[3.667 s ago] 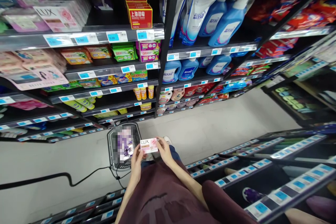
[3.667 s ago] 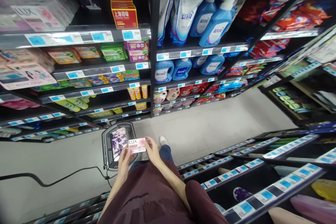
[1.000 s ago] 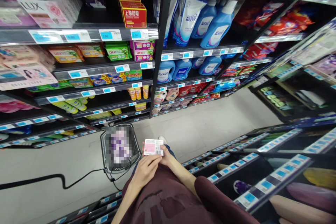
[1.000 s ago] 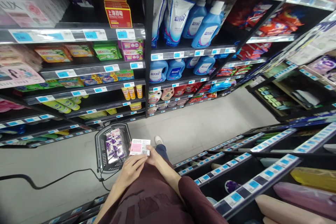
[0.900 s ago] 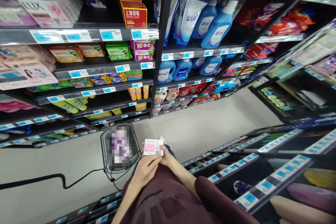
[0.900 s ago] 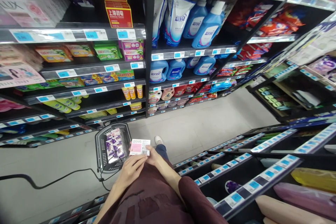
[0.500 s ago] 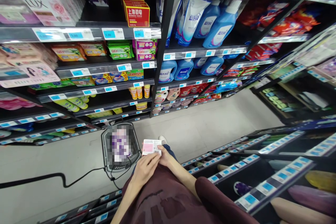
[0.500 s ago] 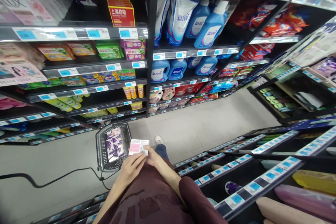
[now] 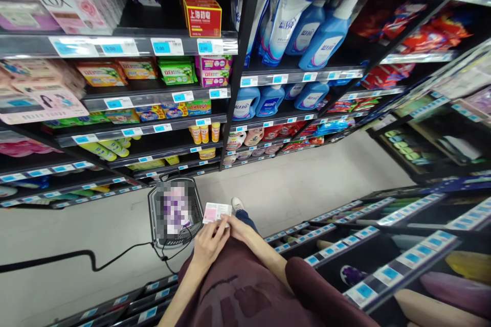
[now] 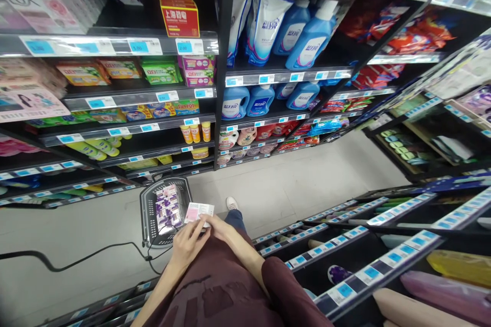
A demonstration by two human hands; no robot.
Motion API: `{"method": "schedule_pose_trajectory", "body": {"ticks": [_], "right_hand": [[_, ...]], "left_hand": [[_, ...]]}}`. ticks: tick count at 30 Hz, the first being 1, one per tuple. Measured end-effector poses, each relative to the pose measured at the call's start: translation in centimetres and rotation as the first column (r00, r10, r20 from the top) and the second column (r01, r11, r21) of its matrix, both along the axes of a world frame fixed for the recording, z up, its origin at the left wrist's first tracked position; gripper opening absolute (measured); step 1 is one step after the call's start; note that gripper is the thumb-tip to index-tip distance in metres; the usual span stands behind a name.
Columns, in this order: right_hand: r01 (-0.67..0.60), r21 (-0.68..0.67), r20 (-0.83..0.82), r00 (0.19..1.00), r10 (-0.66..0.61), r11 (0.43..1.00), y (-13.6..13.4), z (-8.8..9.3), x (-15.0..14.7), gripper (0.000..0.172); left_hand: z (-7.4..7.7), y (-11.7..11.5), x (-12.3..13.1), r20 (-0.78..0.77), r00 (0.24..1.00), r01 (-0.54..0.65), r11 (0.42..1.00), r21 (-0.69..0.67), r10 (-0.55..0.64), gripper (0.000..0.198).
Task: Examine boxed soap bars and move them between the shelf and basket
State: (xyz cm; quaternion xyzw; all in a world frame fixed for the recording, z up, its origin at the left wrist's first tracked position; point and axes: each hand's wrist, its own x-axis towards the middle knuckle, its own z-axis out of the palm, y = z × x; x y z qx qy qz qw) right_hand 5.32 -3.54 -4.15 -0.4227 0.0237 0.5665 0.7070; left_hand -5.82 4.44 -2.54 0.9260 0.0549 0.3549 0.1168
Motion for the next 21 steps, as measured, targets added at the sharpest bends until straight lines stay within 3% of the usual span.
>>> {"method": "schedule_pose_trajectory", "body": {"ticks": [2,4,7,10,13,15,16,18,21], "right_hand": [[-0.049,0.039,-0.059,0.997,0.051,0.998,0.0,0.0,0.0,0.049],[-0.058,0.099,-0.124,0.990,0.070,0.993,0.1,-0.2,0.1,0.056],[0.010,0.140,-0.164,0.986,0.013,0.990,0.3,-0.4,0.6,0.056],[0.051,0.097,-0.067,0.997,-0.044,0.994,0.5,-0.4,1.0,0.042],[0.064,0.054,0.022,0.998,-0.066,0.996,0.5,-0.3,1.0,0.033],[0.080,0.034,0.043,0.996,-0.082,0.996,0.5,-0.3,0.9,0.032],[0.086,0.028,0.053,0.995,-0.088,0.996,0.4,-0.4,0.9,0.032],[0.087,0.024,0.069,0.994,-0.089,0.996,0.4,-0.5,0.8,0.033],[0.079,0.034,0.072,0.994,-0.081,0.996,0.5,-0.7,0.8,0.032]], "left_hand": [[-0.1,-0.1,0.0,0.078,0.994,-0.072,0.997,-0.029,0.074,0.048],[-0.1,0.0,0.1,0.137,0.972,-0.172,0.975,-0.142,0.192,0.050],[0.0,0.4,0.1,0.139,0.935,-0.235,0.862,-0.449,0.327,0.048],[-0.2,1.1,0.0,0.090,0.911,-0.207,0.634,-0.745,0.404,0.039],[-0.7,1.8,-0.1,0.002,0.902,-0.135,0.286,-0.949,0.432,0.039],[-1.1,2.1,-0.2,-0.040,0.899,-0.086,0.087,-0.993,0.435,0.040],[-1.2,2.1,-0.3,-0.054,0.898,-0.069,0.019,-0.997,0.437,0.039],[-1.4,2.1,-0.4,-0.065,0.895,-0.041,-0.065,-0.997,0.442,0.037],[-1.5,2.0,-0.5,-0.060,0.891,-0.008,-0.115,-0.993,0.450,0.035]]}}
